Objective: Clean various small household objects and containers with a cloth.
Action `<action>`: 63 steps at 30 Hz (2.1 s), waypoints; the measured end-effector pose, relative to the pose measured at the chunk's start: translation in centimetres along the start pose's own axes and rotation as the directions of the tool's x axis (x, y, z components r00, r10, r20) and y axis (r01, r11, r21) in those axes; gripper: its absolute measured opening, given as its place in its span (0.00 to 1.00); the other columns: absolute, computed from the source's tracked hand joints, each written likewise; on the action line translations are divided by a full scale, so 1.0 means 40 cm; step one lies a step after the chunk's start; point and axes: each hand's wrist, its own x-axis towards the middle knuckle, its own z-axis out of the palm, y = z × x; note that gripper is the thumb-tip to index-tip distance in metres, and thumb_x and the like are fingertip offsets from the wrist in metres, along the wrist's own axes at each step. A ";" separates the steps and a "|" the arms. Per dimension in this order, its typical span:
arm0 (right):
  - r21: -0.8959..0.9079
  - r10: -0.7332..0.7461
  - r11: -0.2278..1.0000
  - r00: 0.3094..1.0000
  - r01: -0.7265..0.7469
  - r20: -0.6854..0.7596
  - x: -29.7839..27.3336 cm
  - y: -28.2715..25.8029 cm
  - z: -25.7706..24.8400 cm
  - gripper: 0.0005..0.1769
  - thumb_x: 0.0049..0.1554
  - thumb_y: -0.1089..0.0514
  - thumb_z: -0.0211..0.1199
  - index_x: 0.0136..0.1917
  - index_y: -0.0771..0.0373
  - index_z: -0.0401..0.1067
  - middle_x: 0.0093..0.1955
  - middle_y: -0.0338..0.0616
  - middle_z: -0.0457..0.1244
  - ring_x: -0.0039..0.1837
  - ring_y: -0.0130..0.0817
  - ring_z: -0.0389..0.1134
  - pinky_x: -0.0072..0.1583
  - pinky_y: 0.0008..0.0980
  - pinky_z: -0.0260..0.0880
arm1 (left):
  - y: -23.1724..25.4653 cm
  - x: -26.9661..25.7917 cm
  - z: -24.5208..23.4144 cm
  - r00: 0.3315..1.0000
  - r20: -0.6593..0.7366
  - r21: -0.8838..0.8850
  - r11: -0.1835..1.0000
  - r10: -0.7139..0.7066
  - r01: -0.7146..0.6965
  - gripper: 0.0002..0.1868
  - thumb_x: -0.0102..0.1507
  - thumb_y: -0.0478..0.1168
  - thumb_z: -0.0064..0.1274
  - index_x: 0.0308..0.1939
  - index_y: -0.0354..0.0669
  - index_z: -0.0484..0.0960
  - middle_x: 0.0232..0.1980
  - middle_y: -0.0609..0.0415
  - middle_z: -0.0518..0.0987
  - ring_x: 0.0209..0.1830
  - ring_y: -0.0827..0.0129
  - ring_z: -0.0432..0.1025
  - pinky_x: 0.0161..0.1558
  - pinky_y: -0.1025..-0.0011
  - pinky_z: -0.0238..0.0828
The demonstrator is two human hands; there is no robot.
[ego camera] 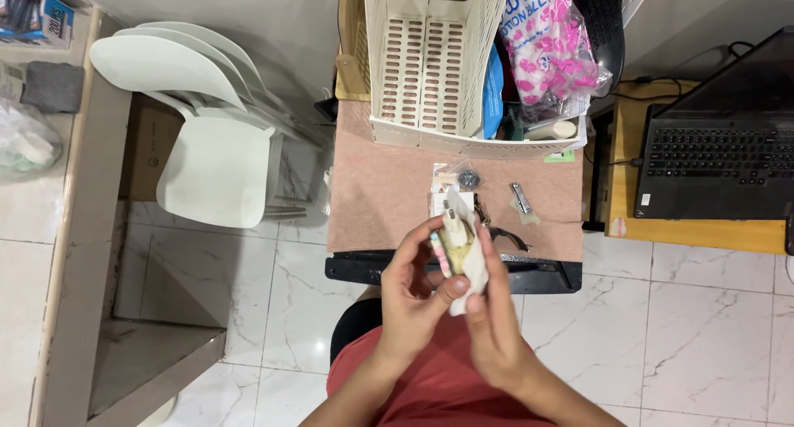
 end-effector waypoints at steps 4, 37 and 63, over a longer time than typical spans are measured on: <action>-0.039 0.057 0.998 0.998 -0.057 0.017 -0.018 0.026 -0.002 0.39 0.72 0.44 0.34 0.82 0.78 0.34 0.84 0.64 0.39 0.83 0.52 0.45 0.78 0.44 0.48 | 0.020 -0.007 0.002 0.994 -0.008 0.126 0.987 0.106 -0.104 0.36 0.63 0.37 0.65 0.71 0.29 0.68 0.60 0.47 0.74 0.58 0.67 0.75 0.58 0.70 0.79; -0.336 -0.333 0.895 0.941 0.292 -0.068 0.014 -0.049 0.025 0.23 0.73 0.46 0.47 0.57 0.62 0.78 0.77 0.63 0.53 0.81 0.61 0.56 0.78 0.52 0.61 | 0.014 -0.069 -0.048 0.811 0.158 0.755 0.460 0.563 -0.467 0.34 0.53 0.30 0.71 0.62 0.35 0.77 0.59 0.44 0.78 0.58 0.56 0.79 0.56 0.66 0.81; -0.070 -0.288 0.955 0.835 0.289 -0.469 -0.103 0.050 -0.058 0.14 0.68 0.47 0.52 0.61 0.55 0.64 0.53 0.40 0.68 0.49 0.19 0.67 0.46 0.21 0.70 | -0.019 -0.058 -0.081 0.714 0.224 0.671 0.426 0.663 -0.606 0.35 0.54 0.36 0.76 0.62 0.39 0.75 0.61 0.47 0.70 0.61 0.56 0.76 0.65 0.54 0.75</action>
